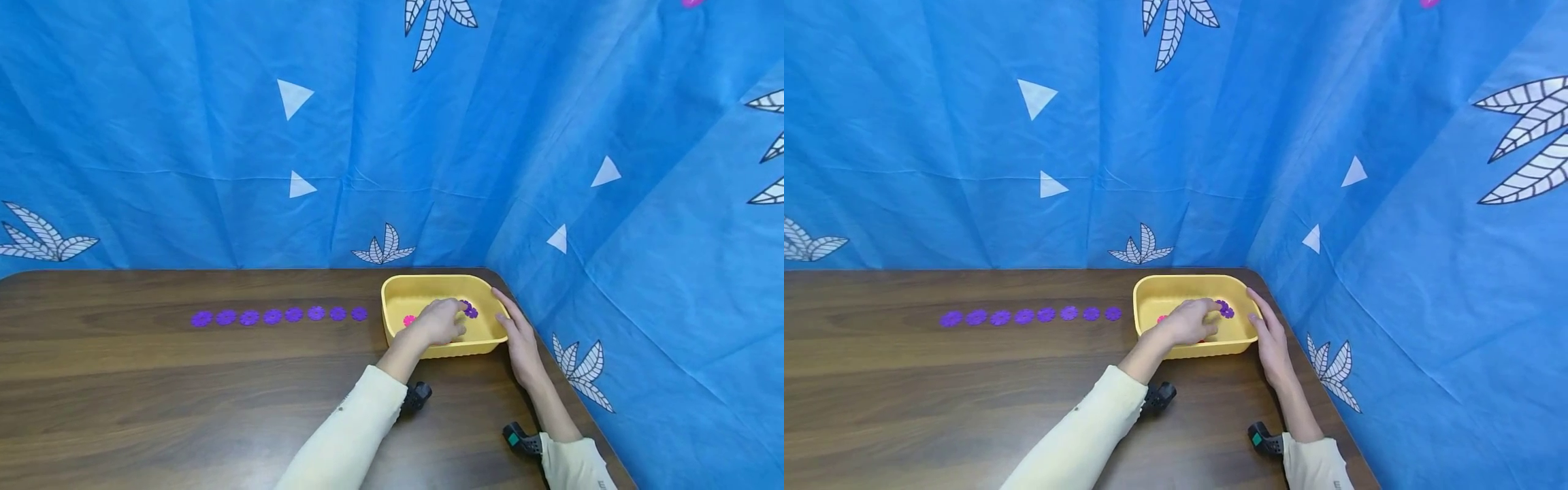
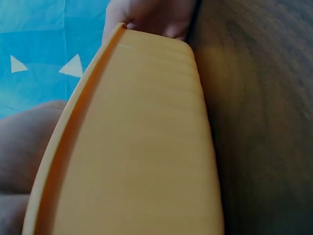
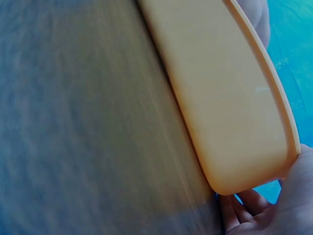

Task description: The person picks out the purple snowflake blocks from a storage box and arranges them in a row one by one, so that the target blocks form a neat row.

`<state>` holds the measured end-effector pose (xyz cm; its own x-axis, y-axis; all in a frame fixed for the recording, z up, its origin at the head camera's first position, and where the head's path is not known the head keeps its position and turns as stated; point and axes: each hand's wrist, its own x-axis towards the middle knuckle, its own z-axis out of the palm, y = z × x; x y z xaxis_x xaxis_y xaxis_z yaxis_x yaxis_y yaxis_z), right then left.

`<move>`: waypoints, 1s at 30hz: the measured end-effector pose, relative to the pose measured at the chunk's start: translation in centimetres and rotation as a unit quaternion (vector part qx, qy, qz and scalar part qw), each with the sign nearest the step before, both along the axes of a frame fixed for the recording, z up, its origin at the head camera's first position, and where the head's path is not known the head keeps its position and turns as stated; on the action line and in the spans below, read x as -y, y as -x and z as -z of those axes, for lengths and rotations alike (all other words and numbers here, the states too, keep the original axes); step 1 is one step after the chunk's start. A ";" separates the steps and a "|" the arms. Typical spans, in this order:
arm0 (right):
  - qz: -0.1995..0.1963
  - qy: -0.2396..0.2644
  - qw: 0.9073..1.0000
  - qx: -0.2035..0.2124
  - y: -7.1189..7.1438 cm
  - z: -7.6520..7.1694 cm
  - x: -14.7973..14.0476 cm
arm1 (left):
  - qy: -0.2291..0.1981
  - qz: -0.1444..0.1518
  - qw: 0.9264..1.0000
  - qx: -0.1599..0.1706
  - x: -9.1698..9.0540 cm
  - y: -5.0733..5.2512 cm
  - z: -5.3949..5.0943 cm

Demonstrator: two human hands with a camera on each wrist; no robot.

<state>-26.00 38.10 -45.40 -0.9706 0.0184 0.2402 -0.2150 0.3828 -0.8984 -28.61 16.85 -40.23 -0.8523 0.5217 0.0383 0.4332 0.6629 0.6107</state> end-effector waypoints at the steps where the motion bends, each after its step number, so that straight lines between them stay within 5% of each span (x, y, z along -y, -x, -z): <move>1: -0.001 0.000 1.000 -0.002 0.0 0.0 0.0 | 0.021 0.008 1.000 -0.001 0.0 0.0 0.0; 10: -0.007 0.004 1.000 -0.001 0.2 -0.1 0.6 | 0.162 -0.015 0.986 -0.040 -1.0 0.3 0.1; 17: 0.006 0.000 1.000 0.005 0.1 0.0 0.4 | 0.150 -0.040 0.984 -0.092 -1.6 0.4 0.4; 24: -0.001 -0.001 1.000 -0.011 0.4 0.3 0.0 | 0.206 -0.009 0.975 -0.082 -1.9 0.3 0.5; 30: -0.001 -0.002 1.000 -0.007 0.3 0.2 0.0 | 0.172 -0.026 0.981 -0.086 -1.9 0.4 0.5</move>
